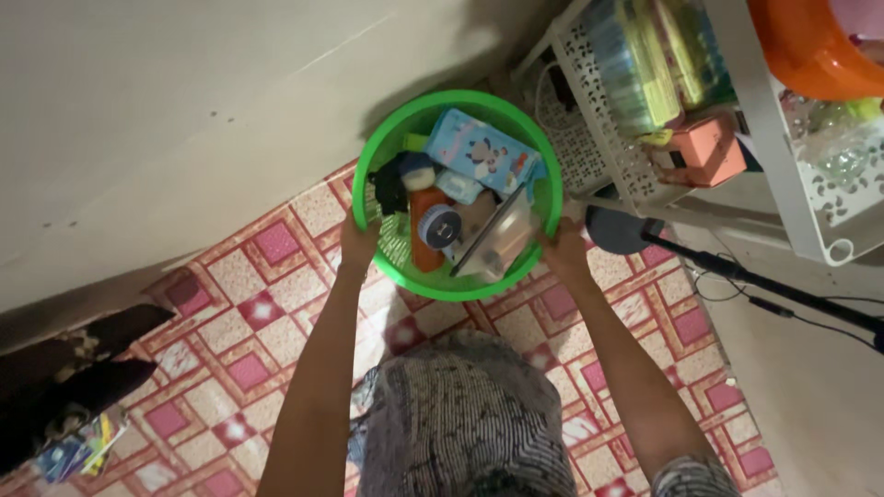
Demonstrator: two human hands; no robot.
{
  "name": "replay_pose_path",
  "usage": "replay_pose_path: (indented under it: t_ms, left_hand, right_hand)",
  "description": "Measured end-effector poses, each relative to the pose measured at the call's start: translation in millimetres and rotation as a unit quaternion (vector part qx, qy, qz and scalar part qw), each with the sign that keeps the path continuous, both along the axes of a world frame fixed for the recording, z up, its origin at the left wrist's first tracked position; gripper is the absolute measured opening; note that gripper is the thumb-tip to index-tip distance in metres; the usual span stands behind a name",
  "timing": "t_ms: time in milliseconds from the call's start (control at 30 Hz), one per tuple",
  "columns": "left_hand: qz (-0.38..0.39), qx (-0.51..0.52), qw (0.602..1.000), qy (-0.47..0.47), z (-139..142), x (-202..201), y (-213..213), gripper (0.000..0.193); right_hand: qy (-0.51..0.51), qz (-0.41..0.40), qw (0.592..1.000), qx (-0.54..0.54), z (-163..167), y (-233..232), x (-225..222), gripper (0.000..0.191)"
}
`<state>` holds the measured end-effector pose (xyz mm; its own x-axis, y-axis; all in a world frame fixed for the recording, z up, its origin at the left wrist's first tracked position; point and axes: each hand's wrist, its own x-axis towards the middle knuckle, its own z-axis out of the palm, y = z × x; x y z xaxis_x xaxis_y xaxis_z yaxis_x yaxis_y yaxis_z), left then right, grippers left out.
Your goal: The person packs small personal items from the bed into a green basket and carries it to a shelf. They fold a cloth pouch, stack books, move a laptop, tuck the pink bedsheet around the mattress, and reposition a small fan and timer on the bed.
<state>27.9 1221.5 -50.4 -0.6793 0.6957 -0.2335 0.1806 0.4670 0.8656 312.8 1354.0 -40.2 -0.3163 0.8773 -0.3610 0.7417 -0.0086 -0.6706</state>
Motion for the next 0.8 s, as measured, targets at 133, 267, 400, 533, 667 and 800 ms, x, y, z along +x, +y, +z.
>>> replay_pose_path:
  t_ms: [133, 267, 400, 533, 667, 800]
  left_hand:
    - [-0.048, -0.052, 0.979, 0.193, 20, 7, 3, 0.087]
    - [-0.091, -0.270, 0.924, 0.254, 48, 38, -5, 0.092]
    - [-0.121, -0.243, 0.908, 0.320, 79, 65, -19, 0.087]
    - [-0.132, -0.188, 0.916, 0.330, 98, 92, -46, 0.077]
    - [-0.113, -0.148, 0.930, 0.317, 114, 115, -78, 0.065]
    - [-0.089, -0.146, 0.934, 0.312, 139, 125, -106, 0.067]
  right_hand:
    - [0.074, 0.001, 0.993, 0.092, 6, -15, -4, 0.056]
    - [0.008, 0.010, 0.983, 0.182, 18, -47, -7, 0.088]
    - [0.018, 0.022, 0.979, 0.201, 39, -70, -7, 0.085]
    - [-0.067, 0.121, 0.969, 0.206, 64, -99, 5, 0.073]
    - [0.016, 0.129, 0.968, 0.216, 92, -127, 16, 0.077]
    - [-0.007, 0.136, 0.972, 0.191, 121, -138, 24, 0.079]
